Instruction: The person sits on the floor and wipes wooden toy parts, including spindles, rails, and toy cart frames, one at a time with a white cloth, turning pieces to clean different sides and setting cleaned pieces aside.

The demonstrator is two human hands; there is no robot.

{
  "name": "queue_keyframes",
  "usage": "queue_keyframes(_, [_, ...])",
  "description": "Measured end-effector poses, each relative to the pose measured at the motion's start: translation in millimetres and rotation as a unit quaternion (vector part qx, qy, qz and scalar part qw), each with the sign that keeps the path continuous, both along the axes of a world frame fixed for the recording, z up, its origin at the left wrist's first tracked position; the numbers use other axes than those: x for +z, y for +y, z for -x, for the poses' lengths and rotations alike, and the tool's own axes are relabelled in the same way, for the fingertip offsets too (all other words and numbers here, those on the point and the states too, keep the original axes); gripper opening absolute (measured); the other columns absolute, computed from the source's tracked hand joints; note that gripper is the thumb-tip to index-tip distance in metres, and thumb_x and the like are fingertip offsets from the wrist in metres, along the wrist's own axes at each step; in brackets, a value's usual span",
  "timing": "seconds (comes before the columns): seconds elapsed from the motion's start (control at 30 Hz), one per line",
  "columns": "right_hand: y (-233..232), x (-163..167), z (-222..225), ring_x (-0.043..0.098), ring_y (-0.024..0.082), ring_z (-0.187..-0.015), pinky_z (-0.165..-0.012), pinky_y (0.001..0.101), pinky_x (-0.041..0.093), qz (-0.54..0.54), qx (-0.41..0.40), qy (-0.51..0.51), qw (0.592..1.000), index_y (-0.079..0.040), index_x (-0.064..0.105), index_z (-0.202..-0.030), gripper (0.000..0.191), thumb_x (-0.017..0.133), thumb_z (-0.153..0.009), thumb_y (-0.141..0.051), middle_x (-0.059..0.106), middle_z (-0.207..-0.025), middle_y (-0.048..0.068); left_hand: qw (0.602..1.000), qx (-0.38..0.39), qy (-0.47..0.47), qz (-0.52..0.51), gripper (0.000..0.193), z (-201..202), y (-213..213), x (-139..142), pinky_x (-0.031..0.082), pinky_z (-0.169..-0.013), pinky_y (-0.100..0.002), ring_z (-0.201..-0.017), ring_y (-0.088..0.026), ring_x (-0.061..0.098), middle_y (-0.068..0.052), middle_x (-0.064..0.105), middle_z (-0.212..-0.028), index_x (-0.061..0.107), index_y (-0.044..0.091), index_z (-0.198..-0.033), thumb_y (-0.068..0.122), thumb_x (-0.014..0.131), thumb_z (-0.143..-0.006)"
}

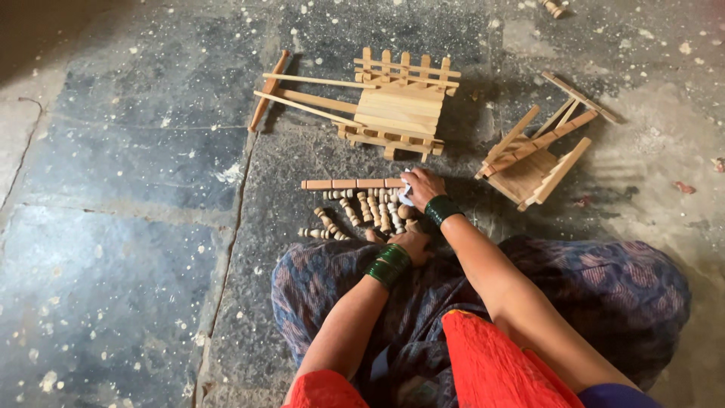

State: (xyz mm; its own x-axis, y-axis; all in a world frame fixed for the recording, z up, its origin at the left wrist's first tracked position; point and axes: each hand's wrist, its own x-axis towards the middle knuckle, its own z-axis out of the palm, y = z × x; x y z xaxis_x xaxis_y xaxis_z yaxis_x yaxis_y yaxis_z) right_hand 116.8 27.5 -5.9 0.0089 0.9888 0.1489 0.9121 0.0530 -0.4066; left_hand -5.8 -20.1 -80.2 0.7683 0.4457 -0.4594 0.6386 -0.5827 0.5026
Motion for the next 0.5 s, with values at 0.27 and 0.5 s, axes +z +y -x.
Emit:
queue_keyframes(0.27, [15, 4, 5, 0.053, 0.029, -0.129, -0.110, 0.0498, 0.040, 0.191, -0.037, -0.059, 0.979, -0.027, 0.062, -0.132, 0.051, 0.071, -0.084, -0.013, 0.060, -0.131, 0.003, 0.999, 0.019, 0.013, 0.026, 0.046, -5, -1, -2, 0.052, -0.098, -0.051, -0.120, -0.033, 0.064, -0.013, 0.069, -0.126, 0.066, 0.018, -0.126, 0.044, 0.068, -0.089])
queue_keyframes(0.5, [13, 38, 15, 0.047, 0.034, -0.132, -0.110, 0.0562, 0.037, 0.279, -0.069, -0.025, 0.957, -0.026, 0.060, -0.127, 0.046, 0.072, -0.083, -0.015, 0.051, -0.135, 0.006, 1.000, 0.017, 0.006, 0.024, 0.046, -2, 0, -4, 0.052, -0.099, -0.050, -0.122, -0.033, 0.062, -0.014, 0.066, -0.128, 0.068, 0.019, -0.127, 0.043, 0.071, -0.088])
